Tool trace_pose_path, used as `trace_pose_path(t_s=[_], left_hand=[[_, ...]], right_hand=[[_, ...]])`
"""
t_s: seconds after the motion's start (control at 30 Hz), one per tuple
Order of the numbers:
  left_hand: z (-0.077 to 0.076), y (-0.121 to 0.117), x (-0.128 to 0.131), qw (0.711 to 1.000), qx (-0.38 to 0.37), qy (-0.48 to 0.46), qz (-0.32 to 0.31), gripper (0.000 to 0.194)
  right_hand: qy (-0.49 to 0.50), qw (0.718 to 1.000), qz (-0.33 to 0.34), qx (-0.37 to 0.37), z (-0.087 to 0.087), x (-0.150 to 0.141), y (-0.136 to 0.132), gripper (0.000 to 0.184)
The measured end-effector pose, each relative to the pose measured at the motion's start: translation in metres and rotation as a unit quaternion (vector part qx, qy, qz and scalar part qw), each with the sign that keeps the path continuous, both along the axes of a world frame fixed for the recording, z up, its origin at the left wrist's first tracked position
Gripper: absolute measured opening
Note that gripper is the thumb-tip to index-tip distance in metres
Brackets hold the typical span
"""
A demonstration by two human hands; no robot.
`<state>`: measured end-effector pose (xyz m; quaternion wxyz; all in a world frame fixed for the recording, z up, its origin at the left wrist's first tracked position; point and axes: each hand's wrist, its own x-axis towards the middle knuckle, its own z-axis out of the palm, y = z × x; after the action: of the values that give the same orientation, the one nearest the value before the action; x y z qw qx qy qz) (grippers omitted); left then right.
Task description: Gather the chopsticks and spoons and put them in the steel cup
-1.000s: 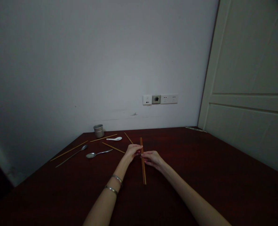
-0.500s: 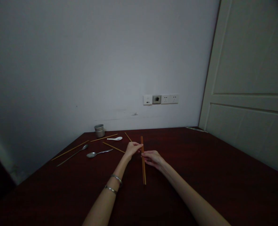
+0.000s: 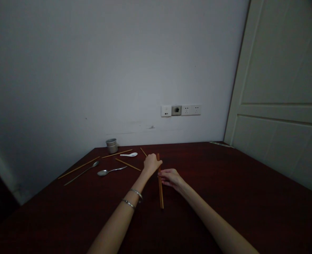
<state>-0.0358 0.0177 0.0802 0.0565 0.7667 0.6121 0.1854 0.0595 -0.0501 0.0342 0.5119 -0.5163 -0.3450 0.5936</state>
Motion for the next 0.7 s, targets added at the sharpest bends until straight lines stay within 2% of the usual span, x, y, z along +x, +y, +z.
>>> trace_pose_path(t_s=[0.33, 0.53, 0.7], left_hand=[[-0.004, 0.004, -0.005, 0.998, 0.018, 0.058, -0.019, 0.034], [-0.002, 0.001, -0.007, 0.998, -0.003, 0.058, -0.018, 0.035], [-0.008, 0.001, -0.011, 0.999, -0.011, 0.046, -0.011, 0.032]], right_hand=[[-0.005, 1.0, 0.014, 0.001, -0.003, -0.002, -0.001, 0.011], [-0.014, 1.0, 0.018, -0.002, -0.004, -0.004, -0.001, 0.015], [-0.031, 0.999, 0.039, 0.004, -0.006, -0.006, -0.003, 0.02]])
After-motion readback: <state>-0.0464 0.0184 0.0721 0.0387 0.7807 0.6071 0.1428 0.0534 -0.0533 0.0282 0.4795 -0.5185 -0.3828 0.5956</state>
